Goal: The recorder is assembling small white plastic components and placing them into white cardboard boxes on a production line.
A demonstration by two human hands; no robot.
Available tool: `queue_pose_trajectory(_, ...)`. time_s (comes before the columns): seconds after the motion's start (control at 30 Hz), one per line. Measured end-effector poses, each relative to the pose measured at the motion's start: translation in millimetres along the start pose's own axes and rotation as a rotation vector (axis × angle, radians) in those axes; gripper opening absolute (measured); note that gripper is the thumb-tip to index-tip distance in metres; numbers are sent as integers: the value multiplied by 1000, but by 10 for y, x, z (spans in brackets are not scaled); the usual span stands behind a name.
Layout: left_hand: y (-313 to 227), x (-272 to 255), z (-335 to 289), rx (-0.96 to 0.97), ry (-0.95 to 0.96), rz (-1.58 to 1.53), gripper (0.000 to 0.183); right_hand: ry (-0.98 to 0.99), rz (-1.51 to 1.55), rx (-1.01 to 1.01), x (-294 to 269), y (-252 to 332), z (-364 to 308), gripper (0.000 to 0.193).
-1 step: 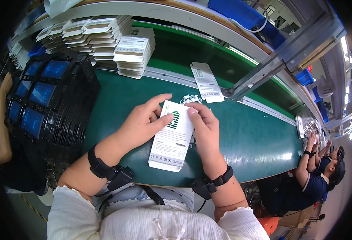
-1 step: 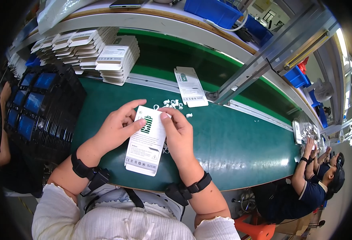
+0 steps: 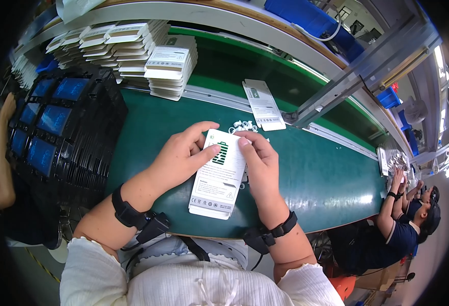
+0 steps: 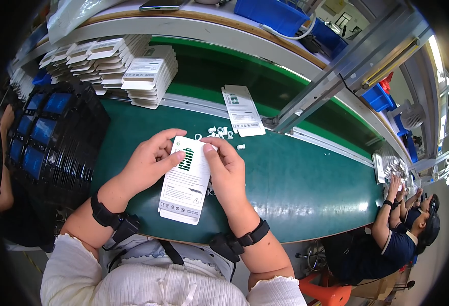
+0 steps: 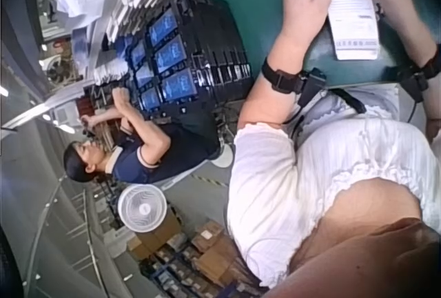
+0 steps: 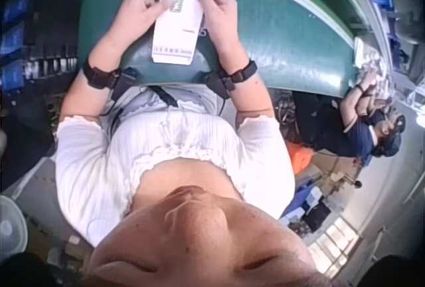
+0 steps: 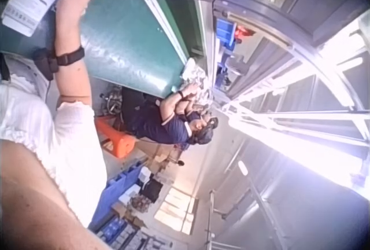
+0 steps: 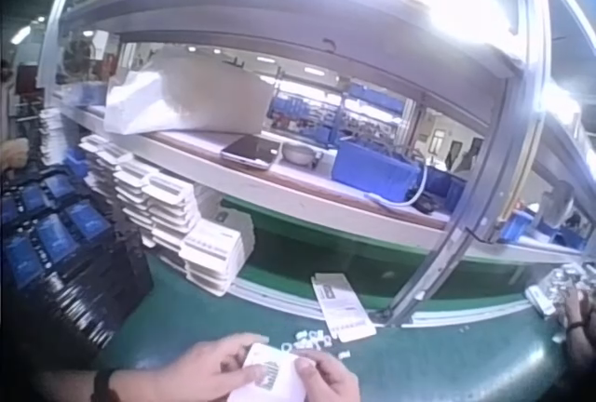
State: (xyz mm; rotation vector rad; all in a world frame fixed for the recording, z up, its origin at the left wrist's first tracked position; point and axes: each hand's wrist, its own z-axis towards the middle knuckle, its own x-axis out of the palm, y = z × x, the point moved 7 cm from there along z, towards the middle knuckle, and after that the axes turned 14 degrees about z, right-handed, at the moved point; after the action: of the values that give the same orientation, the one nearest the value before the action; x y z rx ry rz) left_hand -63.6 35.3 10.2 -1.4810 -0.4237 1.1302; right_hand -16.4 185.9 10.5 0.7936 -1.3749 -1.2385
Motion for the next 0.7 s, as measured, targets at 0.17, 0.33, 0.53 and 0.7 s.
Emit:
queue_pose_trajectory(0.17, -3, -10, 9, 5, -48, -90, 34, 25, 32, -8, 39, 19, 7, 23)
queue_pose_trajectory(0.33, 41, -106, 26, -36, -148, -123, 32, 50, 61, 130, 98, -49, -3, 31)
queue_pose_trajectory(0.53, 92, -121, 34, -60, -195, -56, 44, -2, 63, 35, 54, -21, -5, 33)
queue_pose_trajectory(0.7, -106, -61, -11, 113, -123, 329, 64, -132, 132, -124, -60, 138, 5, 37)
